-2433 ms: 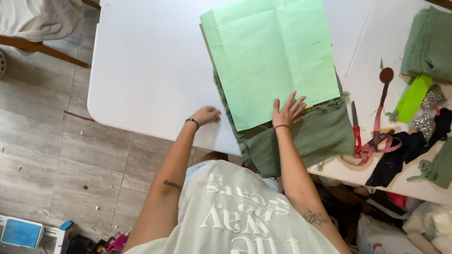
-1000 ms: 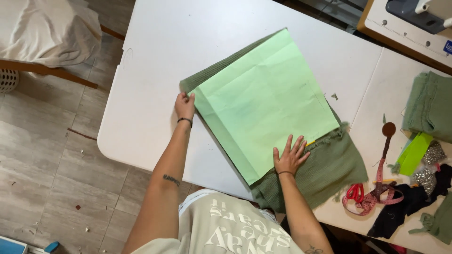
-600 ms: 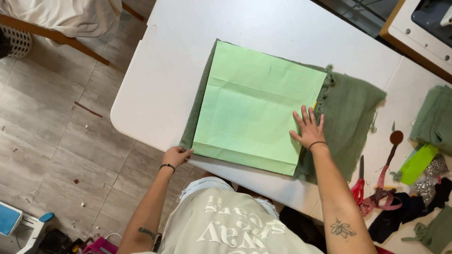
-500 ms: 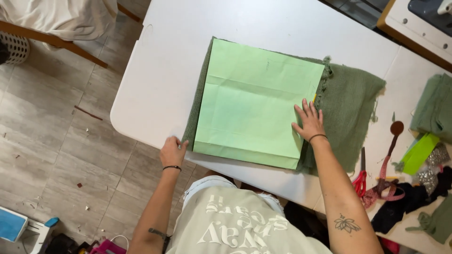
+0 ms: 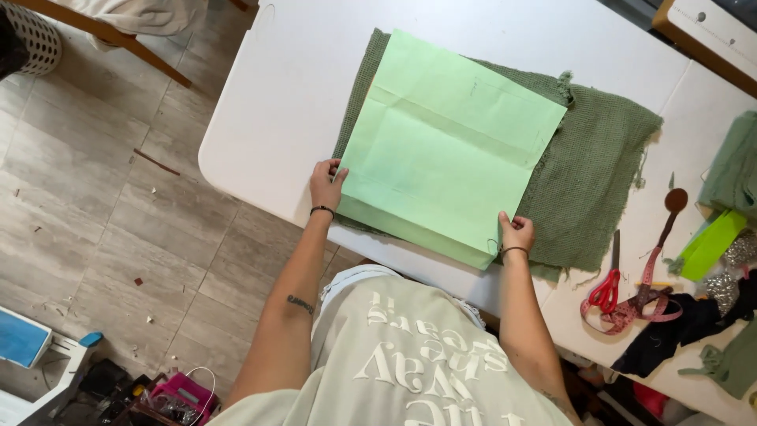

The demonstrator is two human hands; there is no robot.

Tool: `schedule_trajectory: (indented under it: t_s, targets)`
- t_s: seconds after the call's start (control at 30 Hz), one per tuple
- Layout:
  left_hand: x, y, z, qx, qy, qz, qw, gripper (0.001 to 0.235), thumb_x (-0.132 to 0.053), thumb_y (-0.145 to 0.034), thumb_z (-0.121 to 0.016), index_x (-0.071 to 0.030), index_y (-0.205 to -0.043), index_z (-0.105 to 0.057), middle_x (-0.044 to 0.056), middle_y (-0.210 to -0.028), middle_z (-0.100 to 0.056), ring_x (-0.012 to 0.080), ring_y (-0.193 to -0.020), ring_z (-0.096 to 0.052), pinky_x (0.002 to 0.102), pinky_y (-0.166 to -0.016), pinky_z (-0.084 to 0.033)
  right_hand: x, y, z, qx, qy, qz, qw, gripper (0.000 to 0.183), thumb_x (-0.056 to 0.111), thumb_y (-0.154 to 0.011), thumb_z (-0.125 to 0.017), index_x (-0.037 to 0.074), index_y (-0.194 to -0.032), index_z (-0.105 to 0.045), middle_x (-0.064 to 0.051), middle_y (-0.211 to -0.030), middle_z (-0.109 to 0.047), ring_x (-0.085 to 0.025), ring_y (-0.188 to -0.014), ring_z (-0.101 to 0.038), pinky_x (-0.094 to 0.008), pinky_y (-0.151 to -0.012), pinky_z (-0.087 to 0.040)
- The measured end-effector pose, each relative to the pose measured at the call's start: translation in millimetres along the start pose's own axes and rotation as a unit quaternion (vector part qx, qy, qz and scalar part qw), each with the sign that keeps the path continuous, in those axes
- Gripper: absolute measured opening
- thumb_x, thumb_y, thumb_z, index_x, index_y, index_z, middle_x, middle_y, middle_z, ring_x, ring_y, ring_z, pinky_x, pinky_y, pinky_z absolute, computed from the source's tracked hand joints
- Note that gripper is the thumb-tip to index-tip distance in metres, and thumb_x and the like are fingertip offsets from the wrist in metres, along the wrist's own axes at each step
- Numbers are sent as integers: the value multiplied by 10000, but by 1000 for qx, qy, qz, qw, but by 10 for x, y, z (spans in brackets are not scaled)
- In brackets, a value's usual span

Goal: A person uses a paper template to cut green fabric with scissors on a workshop table, then aligns and folds the fabric.

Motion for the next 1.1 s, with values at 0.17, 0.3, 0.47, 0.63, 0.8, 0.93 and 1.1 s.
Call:
schedule_trajectory:
  t_s: [0.17, 0.3, 0.47, 0.63, 0.8, 0.93, 1.1]
  targets:
    - [128, 22, 127, -67, 15, 3, 998, 199, -261, -892, -814, -170, -1051, -736, -17, -940, -627, 176, -837, -710, 366, -826, -569, 183, 87, -63, 20, -5, 36, 999, 465, 474, -729, -960, 207, -1027, -723, 9, -942, -702, -214, -944, -704, -338, -779, -561]
    - [128, 111, 128, -84, 37, 3, 996, 223, -189, -867, -832, -152, -1059, -725, -12, -951, -618, 181, -836, -723, 344, -815, -576, 335, 301, -11, 6, 78, 28, 997, 576, 547, -731, -924, 155, -1067, -669, -27, -982, -650, -258, -988, -692, -391, -851, -565]
    - [64, 149, 220, -50, 117, -7, 992, 299, -60, -864, -822, -83, -1138, -708, 40, -993, -592, 214, -878, -727, 355, -850, -580, 363, 273, -43, -27, 8, 36, 999, 427, 392, -776, -928, 155, -1025, -677, 17, -874, -664, -216, -893, -694, -349, -814, -545]
    - [20, 115, 256, -32, 53, -30, 998, 306, -104, -856, -849, -77, -1125, -706, 55, -988, -610, 235, -869, -731, 345, -808, -588, 188, 99, -168, -6, -54, 54, 997, 325, 298, -808, -923, 151, -1001, -707, 28, -805, -701, -135, -767, -675, -285, -719, -558]
    - [9, 157, 353, -18, -121, -19, 992, 317, -334, -851, -853, -215, -1110, -713, -57, -1009, -597, 167, -954, -669, 352, -875, -543, 52, -41, -241, 66, -133, 12, 989, 373, 305, -795, -951, 146, -1015, -697, 21, -799, -698, -80, -713, -643, -230, -659, -554]
    - [253, 164, 431, -8, -178, 29, 984, 373, -438, -846, -836, -236, -1127, -699, -16, -985, -645, 263, -991, -691, 475, -905, -546, 54, -158, -245, 66, -193, 39, 978, 347, 252, -845, -925, 89, -1053, -699, 14, -825, -618, -92, -771, -589, -214, -682, -511]
    - [606, 137, 538, 52, -233, 153, 959, 376, -639, -852, -740, -359, -1098, -692, -172, -924, -721, 144, -992, -712, 388, -890, -540, 389, -203, -130, 66, -208, 44, 975, 303, 256, -875, -905, 132, -1049, -691, 43, -803, -652, -42, -731, -608, -164, -660, -525]
Point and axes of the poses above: each hand's wrist, its own y-axis away from the middle knuckle, its own z-axis out of the back of the hand, x = y × z, the point moved 7 cm from there along -y, towards the middle knuckle
